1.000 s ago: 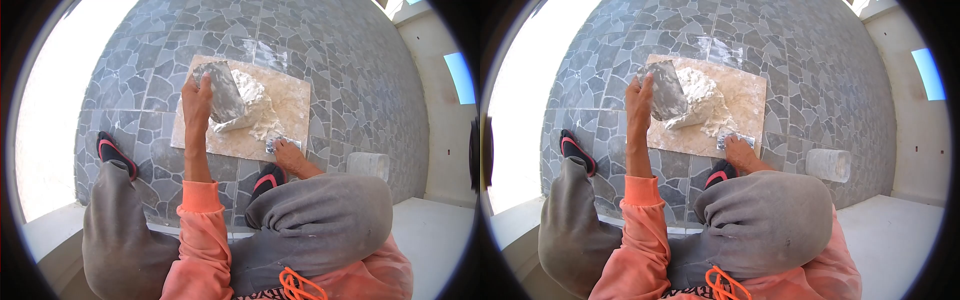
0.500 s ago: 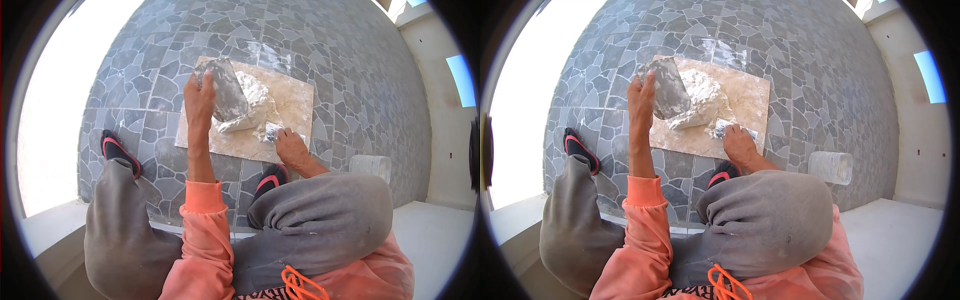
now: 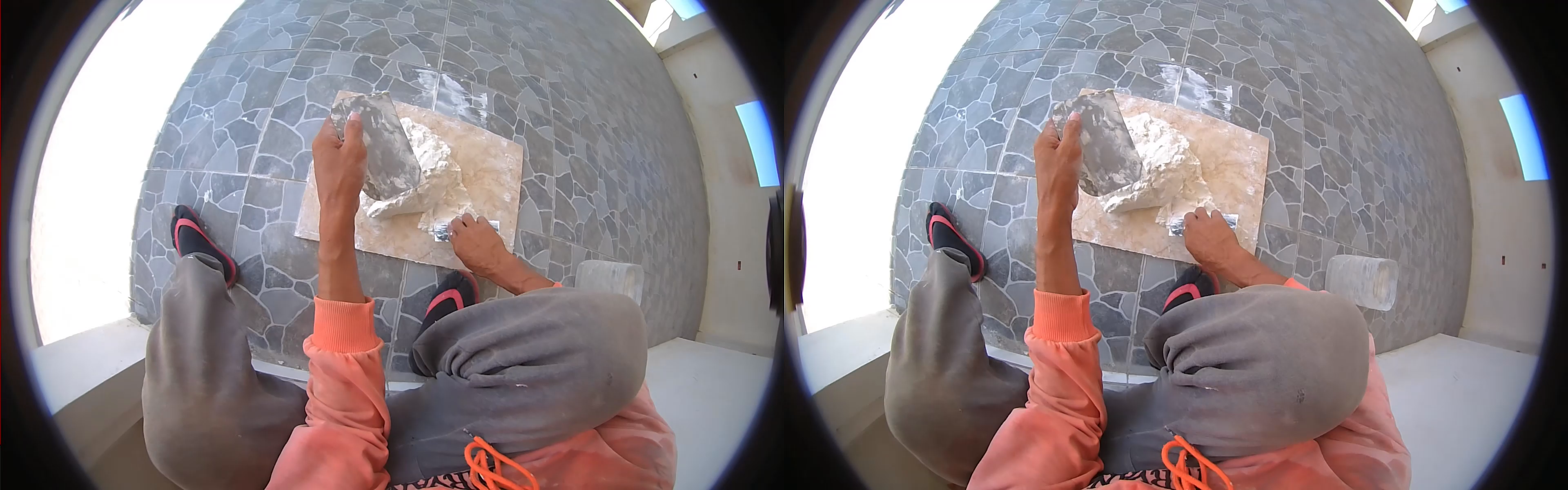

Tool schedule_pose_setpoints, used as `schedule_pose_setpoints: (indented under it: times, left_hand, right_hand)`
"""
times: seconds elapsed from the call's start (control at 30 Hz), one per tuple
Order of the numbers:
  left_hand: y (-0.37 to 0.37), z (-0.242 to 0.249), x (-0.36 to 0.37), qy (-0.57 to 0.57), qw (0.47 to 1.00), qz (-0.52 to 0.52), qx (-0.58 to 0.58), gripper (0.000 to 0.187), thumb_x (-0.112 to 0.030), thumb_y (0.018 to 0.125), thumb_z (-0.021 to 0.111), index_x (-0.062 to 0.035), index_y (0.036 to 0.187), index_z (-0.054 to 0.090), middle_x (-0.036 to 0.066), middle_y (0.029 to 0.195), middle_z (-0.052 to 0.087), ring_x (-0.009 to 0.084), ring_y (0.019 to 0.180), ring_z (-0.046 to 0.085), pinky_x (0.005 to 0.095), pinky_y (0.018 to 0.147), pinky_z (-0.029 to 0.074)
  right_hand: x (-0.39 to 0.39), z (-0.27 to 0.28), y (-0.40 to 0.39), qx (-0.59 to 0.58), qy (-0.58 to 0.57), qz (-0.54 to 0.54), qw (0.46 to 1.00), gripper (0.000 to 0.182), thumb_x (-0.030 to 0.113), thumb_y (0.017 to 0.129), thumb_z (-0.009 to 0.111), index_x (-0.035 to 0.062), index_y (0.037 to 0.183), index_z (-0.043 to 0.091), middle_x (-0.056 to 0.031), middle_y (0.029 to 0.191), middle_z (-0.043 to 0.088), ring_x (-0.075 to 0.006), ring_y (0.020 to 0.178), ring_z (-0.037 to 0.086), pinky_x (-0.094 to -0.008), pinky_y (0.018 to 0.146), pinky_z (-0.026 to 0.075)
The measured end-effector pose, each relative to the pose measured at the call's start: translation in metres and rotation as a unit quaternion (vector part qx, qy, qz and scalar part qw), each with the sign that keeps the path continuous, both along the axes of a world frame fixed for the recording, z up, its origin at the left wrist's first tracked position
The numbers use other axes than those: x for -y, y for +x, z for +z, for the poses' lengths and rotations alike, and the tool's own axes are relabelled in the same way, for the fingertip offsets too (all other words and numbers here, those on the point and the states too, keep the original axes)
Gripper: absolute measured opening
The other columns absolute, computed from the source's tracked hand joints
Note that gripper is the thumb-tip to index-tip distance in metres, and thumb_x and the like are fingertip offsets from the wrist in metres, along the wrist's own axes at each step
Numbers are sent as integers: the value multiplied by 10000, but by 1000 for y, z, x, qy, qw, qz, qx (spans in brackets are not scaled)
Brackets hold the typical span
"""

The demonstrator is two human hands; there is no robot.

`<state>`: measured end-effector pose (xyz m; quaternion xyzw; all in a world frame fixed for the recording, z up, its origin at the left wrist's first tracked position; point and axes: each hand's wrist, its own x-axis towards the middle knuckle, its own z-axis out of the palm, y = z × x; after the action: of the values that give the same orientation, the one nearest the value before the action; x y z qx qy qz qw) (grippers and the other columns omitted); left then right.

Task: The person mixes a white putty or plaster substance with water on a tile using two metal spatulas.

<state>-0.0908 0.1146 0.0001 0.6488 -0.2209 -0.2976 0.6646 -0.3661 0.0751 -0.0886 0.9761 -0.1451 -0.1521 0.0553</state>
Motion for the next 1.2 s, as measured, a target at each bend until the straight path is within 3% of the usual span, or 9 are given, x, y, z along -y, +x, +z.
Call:
schedule_pose_setpoints:
  times: [0.13,0.23,0.37,0.53,0.7,1.0,1.1,1.13,1.2]
  left_hand:
    - [-3,-5,3,8,1000,17,1,321,-227,981,540,60,1101,615,-33,634,463,61,573,382,278,526,343]
    - [-6,-2,4,10,1000,10,5,323,-226,980,540,69,1090,612,-32,634,466,60,573,385,273,524,340]
    - [-3,-3,4,8,1000,0,2,334,-223,977,544,77,1109,609,-30,633,475,60,575,389,269,520,341]
    - [-5,-5,5,-41,999,-7,-33,347,-223,978,545,66,1159,607,-32,641,487,56,572,387,263,522,343]
    - [-7,0,1,-15,999,-18,-27,512,-256,976,597,183,1224,510,-64,662,431,31,588,382,205,550,352]
    - [-9,1,2,-9,1000,-23,-19,534,-259,974,595,184,1255,494,-63,657,441,27,593,385,208,538,345]
    - [-8,6,1,-13,999,-27,-13,545,-261,973,598,182,1270,486,-54,670,471,31,607,403,215,543,357]
    - [-8,6,-1,-13,1000,-23,-15,545,-262,973,599,180,1271,487,-50,677,484,33,614,411,217,547,362]
    - [-7,3,-2,-8,1000,-21,-16,519,-257,975,596,168,1258,502,-47,689,499,34,617,417,219,549,365]
  right_hand:
    - [6,-2,1,73,-88,-34,993,174,135,842,575,23,902,693,-107,980,595,-251,941,549,-387,725,447]
    - [3,-20,-6,-47,9,18,999,280,145,844,583,-6,1069,655,-120,1024,597,-259,991,552,-400,753,467]
    - [14,9,-5,60,-66,-43,995,185,139,854,570,17,929,687,-98,977,598,-251,941,548,-386,721,450]
    - [17,-15,-13,-7,-34,14,999,168,151,860,581,34,912,689,-93,956,593,-246,935,552,-387,734,446]
    - [33,-12,-7,59,-95,-58,992,165,141,840,588,27,888,697,-95,963,599,-251,946,560,-396,731,452]
    - [48,-19,-16,42,-82,-66,993,170,123,873,569,14,935,684,-97,980,619,-254,973,573,-413,750,474]
    - [48,-21,-19,-80,-4,-20,997,285,106,817,610,1,1076,665,-86,1031,602,-245,974,568,-383,732,475]
    - [52,-7,-20,-13,-4,-25,1000,149,118,842,582,29,917,675,-97,962,607,-254,962,572,-407,746,482]
    - [58,10,-12,16,-55,-55,997,163,114,841,584,15,925,682,-98,969,607,-258,971,574,-410,750,491]
